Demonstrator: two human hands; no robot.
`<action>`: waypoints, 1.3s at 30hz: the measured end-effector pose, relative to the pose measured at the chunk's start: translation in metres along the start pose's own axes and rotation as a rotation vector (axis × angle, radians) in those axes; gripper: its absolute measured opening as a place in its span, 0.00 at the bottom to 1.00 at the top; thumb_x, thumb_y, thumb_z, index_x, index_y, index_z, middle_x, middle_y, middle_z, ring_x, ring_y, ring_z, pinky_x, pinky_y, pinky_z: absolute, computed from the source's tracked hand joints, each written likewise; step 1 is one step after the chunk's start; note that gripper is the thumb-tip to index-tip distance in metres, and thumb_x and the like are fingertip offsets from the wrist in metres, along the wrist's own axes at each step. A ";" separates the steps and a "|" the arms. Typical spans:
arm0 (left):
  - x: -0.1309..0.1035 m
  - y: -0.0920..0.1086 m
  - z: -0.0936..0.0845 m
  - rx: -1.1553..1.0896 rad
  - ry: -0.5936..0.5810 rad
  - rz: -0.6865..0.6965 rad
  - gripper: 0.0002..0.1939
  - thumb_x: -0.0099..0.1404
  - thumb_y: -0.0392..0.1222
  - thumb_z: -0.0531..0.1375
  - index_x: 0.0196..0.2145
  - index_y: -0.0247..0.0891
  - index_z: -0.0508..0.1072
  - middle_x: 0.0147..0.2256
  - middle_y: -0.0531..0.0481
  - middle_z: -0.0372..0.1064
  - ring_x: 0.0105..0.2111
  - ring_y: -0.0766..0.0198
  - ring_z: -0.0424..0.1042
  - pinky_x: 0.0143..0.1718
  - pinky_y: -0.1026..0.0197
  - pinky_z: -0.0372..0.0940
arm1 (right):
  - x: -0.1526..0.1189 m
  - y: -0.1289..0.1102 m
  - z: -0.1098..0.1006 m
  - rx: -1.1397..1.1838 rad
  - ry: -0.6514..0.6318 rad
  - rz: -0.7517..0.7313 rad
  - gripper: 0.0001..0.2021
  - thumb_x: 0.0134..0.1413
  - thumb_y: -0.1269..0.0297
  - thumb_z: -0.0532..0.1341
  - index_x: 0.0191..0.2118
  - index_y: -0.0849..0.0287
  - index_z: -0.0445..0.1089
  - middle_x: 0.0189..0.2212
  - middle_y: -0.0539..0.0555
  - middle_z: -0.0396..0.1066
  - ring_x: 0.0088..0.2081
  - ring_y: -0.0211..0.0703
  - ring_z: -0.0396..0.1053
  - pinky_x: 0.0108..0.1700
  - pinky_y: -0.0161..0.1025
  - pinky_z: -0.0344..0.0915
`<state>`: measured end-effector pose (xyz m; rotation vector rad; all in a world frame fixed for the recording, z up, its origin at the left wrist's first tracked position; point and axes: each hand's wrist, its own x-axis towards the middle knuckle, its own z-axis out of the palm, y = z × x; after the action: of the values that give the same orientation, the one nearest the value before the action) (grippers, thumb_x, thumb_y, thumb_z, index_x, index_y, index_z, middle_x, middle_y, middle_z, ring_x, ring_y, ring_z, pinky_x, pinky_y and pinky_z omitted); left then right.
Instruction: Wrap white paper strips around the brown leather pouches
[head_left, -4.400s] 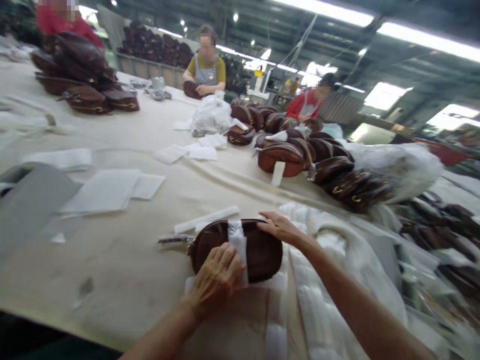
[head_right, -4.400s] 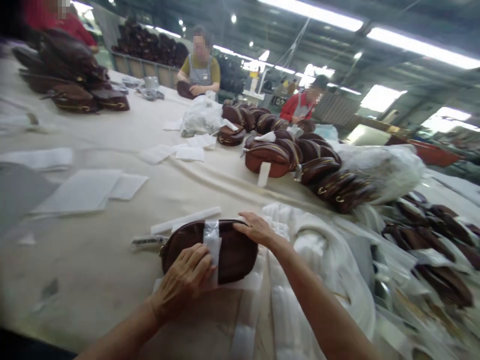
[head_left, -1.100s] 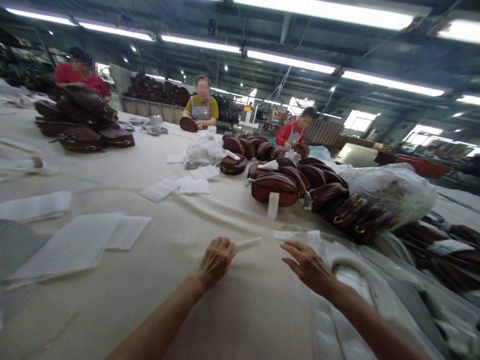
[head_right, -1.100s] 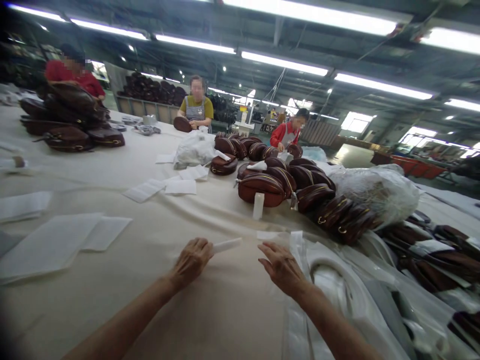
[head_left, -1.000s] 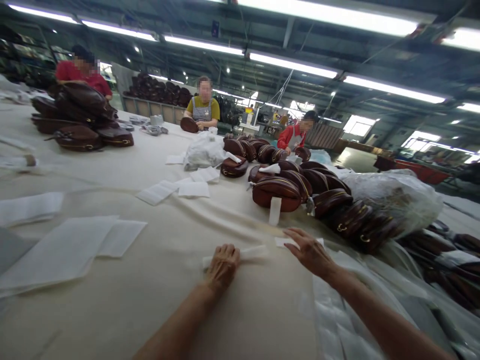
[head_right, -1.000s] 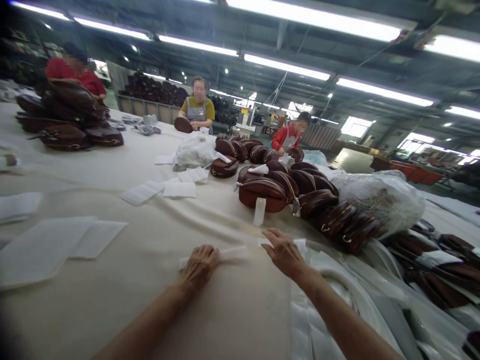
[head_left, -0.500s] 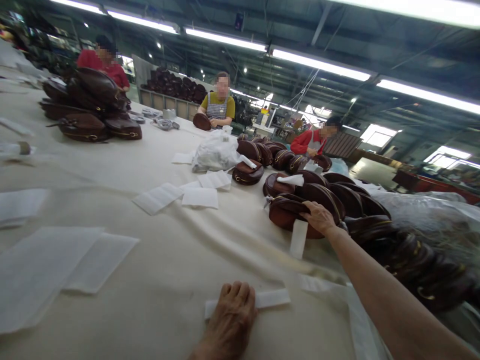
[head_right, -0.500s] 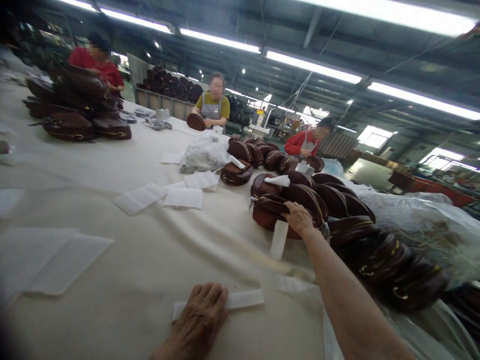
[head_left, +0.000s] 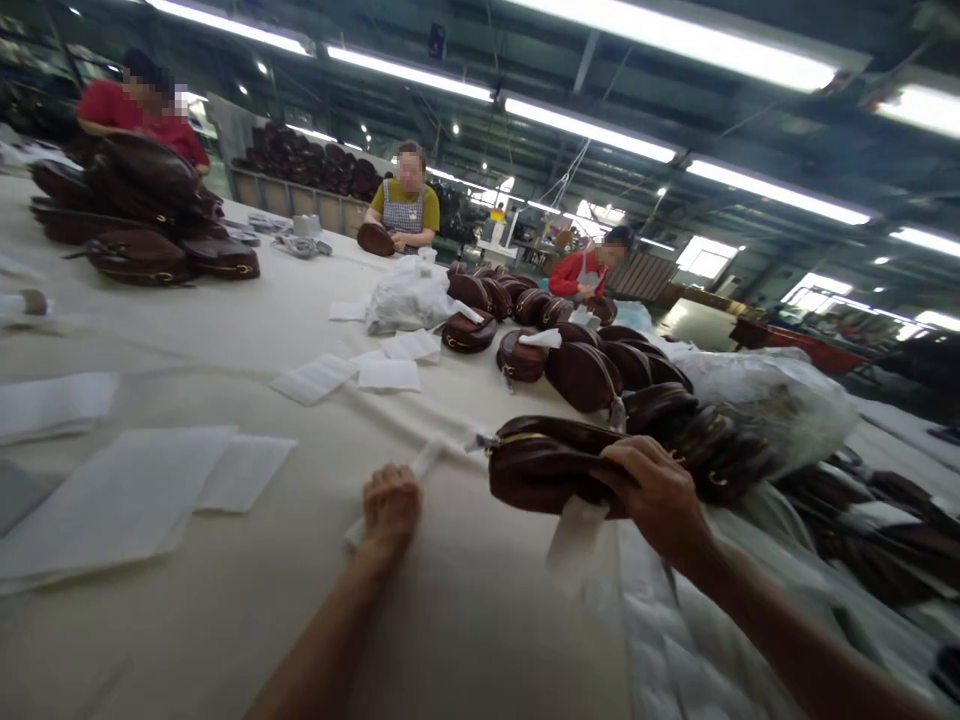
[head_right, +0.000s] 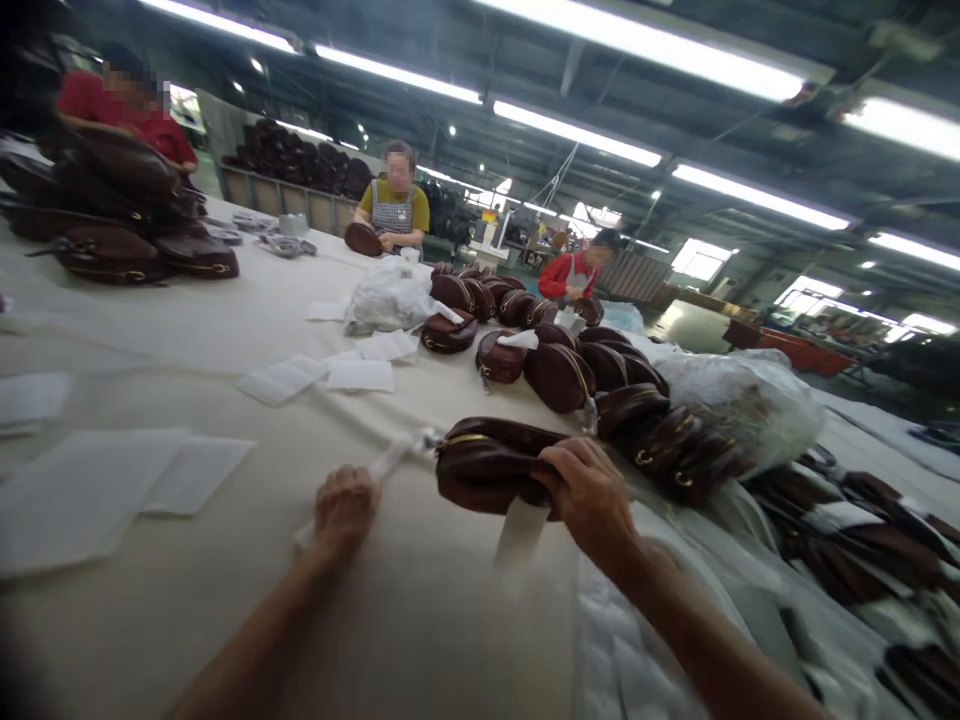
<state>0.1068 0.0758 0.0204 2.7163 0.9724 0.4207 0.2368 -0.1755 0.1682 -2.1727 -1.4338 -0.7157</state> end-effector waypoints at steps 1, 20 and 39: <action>0.001 -0.009 -0.006 0.006 0.011 -0.052 0.14 0.64 0.33 0.46 0.37 0.23 0.69 0.37 0.29 0.64 0.39 0.44 0.66 0.38 0.46 0.62 | -0.017 -0.023 -0.011 0.017 0.001 -0.041 0.06 0.60 0.64 0.56 0.34 0.57 0.68 0.29 0.52 0.67 0.33 0.41 0.64 0.36 0.38 0.61; -0.147 0.078 -0.145 -0.164 -0.137 0.802 0.09 0.65 0.31 0.53 0.29 0.36 0.70 0.29 0.51 0.66 0.31 0.64 0.64 0.33 0.65 0.60 | -0.139 -0.145 -0.002 0.085 0.157 -0.143 0.16 0.58 0.78 0.52 0.50 0.64 0.65 0.39 0.58 0.70 0.42 0.46 0.66 0.45 0.45 0.64; -0.141 0.077 -0.144 0.023 -0.032 1.003 0.03 0.66 0.35 0.55 0.36 0.34 0.68 0.32 0.49 0.67 0.31 0.60 0.64 0.33 0.59 0.63 | -0.139 -0.130 -0.015 0.064 0.261 -0.112 0.08 0.57 0.74 0.58 0.42 0.61 0.69 0.46 0.60 0.67 0.53 0.53 0.61 0.56 0.55 0.54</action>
<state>-0.0014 -0.0573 0.1515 3.0136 -0.4776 0.5015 0.0675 -0.2341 0.1012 -1.8826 -1.4278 -0.9416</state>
